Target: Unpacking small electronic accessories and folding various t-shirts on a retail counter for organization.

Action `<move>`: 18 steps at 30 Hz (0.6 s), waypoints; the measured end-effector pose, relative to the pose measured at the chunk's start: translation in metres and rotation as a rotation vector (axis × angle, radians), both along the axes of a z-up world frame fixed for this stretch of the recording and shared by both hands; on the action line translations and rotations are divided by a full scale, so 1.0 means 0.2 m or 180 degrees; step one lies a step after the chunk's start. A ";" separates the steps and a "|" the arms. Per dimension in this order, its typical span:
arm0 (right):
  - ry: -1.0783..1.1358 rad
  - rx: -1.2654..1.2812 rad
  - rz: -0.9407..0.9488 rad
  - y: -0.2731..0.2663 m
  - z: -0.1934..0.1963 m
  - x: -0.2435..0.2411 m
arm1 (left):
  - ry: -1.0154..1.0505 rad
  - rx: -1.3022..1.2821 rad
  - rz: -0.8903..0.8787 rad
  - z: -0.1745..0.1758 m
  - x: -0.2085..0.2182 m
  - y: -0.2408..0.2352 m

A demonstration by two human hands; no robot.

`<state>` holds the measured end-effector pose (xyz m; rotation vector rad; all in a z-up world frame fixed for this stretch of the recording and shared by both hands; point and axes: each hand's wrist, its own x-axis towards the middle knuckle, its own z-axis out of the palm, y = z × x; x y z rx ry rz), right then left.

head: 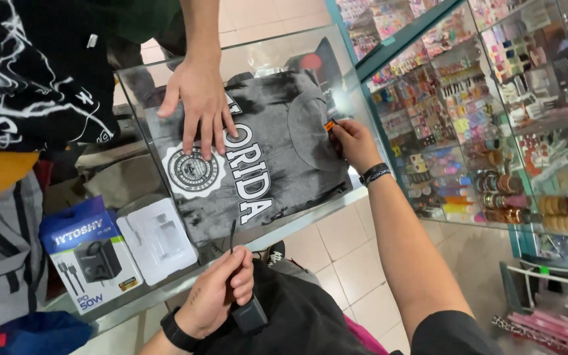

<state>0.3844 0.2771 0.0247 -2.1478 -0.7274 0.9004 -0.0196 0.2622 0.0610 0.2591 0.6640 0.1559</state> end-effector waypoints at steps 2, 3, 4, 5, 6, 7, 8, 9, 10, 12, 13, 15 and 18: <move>0.0091 -0.0012 -0.0087 0.01 0.05 -0.04 | -0.0024 -0.0001 0.0026 0.00 -0.01 0.04; 0.0089 -0.0010 -0.0127 0.01 0.03 -0.03 | -0.0026 0.0000 -0.0014 0.00 -0.01 0.05; 0.0126 0.0032 -0.0111 0.00 0.01 -0.01 | -0.0025 -0.0019 -0.0013 0.00 -0.01 0.06; 0.0165 0.0076 -0.0084 0.00 -0.01 0.00 | -0.0020 -0.0036 -0.0002 0.00 -0.02 0.08; 0.0166 0.0079 -0.0113 0.00 0.00 -0.01 | -0.0019 -0.0034 -0.0030 -0.02 -0.02 0.08; 0.0150 0.0070 -0.0129 0.00 0.01 -0.02 | -0.0076 -0.0050 -0.0026 -0.03 -0.03 0.09; 0.0134 0.0061 -0.0144 -0.01 0.02 -0.03 | -0.0132 -0.0067 -0.0021 -0.04 -0.03 0.09; 0.0139 0.0070 -0.0161 -0.01 0.02 -0.03 | -0.0127 -0.0059 -0.0039 -0.03 -0.03 0.10; 0.0118 0.0085 -0.0169 -0.01 0.02 -0.03 | -0.0137 -0.0032 -0.0036 -0.02 -0.03 0.11; 0.0098 0.0115 -0.0182 -0.01 0.00 -0.02 | -0.0144 0.0009 -0.0038 -0.02 -0.02 0.12; 0.0084 0.0152 -0.0146 -0.02 -0.01 -0.02 | -0.0141 -0.0042 0.0050 -0.04 -0.02 0.12; 0.0072 0.0201 -0.0106 -0.02 -0.02 0.00 | -0.0136 -0.0080 0.0141 -0.04 -0.01 0.12; 0.0207 0.0276 -0.0147 -0.02 -0.01 -0.02 | 0.0017 0.0036 0.0107 -0.02 0.01 0.12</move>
